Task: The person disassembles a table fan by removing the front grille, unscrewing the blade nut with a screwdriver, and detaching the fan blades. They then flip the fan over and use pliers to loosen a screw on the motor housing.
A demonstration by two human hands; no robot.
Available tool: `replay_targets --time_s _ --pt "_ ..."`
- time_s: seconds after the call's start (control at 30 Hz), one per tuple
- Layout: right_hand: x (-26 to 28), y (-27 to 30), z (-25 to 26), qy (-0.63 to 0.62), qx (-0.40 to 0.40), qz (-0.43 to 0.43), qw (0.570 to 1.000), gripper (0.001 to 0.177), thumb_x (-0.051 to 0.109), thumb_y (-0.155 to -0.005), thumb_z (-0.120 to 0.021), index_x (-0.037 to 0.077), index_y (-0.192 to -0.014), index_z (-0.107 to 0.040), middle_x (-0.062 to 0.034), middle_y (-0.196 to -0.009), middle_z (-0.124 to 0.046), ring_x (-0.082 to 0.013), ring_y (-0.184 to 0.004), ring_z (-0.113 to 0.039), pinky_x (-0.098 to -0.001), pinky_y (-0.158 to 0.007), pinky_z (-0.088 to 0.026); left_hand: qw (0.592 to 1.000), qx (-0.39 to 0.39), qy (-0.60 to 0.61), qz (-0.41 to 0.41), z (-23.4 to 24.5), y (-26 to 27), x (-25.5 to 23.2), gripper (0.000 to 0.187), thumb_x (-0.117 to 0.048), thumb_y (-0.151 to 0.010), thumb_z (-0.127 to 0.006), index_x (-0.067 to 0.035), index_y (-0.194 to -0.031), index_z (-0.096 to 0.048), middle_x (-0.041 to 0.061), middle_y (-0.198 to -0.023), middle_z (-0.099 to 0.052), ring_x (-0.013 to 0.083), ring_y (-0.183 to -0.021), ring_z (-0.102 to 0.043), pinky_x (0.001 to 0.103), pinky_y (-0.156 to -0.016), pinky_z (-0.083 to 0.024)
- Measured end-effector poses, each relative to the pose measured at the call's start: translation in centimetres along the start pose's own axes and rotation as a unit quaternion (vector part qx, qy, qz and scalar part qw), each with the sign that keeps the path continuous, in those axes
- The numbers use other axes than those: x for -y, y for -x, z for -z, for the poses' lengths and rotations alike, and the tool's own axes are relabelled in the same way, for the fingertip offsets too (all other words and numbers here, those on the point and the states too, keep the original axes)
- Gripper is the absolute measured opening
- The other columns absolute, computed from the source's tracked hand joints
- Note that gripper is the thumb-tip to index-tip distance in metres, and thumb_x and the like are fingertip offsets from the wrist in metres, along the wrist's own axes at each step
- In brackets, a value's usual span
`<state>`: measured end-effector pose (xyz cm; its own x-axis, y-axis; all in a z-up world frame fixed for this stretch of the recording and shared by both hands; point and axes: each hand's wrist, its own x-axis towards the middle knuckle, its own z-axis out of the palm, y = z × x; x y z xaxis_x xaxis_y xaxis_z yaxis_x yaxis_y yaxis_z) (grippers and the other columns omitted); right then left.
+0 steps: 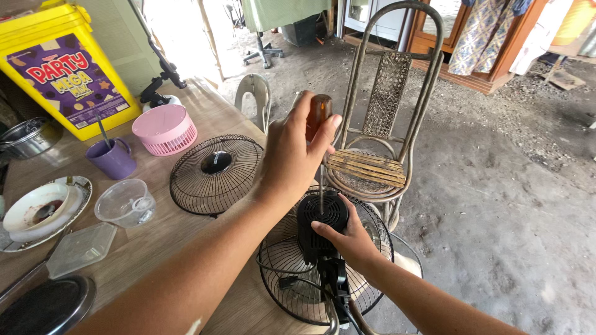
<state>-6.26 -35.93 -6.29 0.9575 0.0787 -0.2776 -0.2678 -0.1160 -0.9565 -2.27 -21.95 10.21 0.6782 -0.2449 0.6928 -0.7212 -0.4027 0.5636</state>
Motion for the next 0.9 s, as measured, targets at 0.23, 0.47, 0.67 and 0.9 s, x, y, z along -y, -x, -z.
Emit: replay_targets --time_s 0.23,0.47,0.67,0.9 --pt "-0.2 -0.1 -0.1 -0.041 0.013 0.055 0.998 0.097 0.028 -0.083 -0.077 0.016 -0.159 -0.017 -0.0138 -0.134 -0.065 -0.0198 -0.12 -0.067 -0.0349 -0.101 -0.055 0.999 -0.048 -0.009 0.014 0.2 0.6 -0.6 0.027 -0.031 -0.104 -0.059 -0.006 -0.114 -0.057 0.003 -0.078 -0.074 0.0143 -0.068 -0.08 0.026 -0.054 -0.062" --pt "-0.5 -0.4 -0.3 -0.047 0.009 0.046 0.998 0.099 0.027 -0.081 -0.077 0.017 -0.159 -0.017 -0.0141 -0.135 -0.065 -0.0204 -0.121 -0.066 -0.0353 -0.103 -0.054 0.995 -0.093 -0.028 0.026 -0.5 0.6 -1.5 0.03 -0.035 -0.097 -0.071 -0.007 -0.105 -0.061 0.002 -0.071 -0.075 0.0133 -0.063 -0.078 0.028 -0.054 -0.058" --pt "-1.0 -0.4 -0.1 -0.019 -0.012 0.045 0.999 0.098 0.029 -0.081 -0.079 0.018 -0.159 -0.021 -0.0107 -0.139 -0.064 -0.0176 -0.125 -0.063 -0.0336 -0.108 -0.048 0.993 -0.113 -0.034 -0.019 -0.2 0.8 -1.5 0.036 -0.036 -0.094 -0.077 -0.006 -0.099 -0.058 0.004 -0.067 -0.071 0.0172 -0.058 -0.073 0.032 -0.053 -0.053" --pt "0.4 0.3 -0.2 -0.041 -0.008 0.037 0.998 0.095 0.03 -0.08 -0.078 0.021 -0.158 -0.024 -0.0098 -0.139 -0.064 -0.0181 -0.125 -0.063 -0.0353 -0.108 -0.048 0.992 -0.125 -0.012 -0.024 0.0 0.5 -0.9 0.039 -0.037 -0.093 -0.078 -0.006 -0.095 -0.056 0.006 -0.065 -0.068 0.0205 -0.056 -0.07 0.033 -0.053 -0.051"
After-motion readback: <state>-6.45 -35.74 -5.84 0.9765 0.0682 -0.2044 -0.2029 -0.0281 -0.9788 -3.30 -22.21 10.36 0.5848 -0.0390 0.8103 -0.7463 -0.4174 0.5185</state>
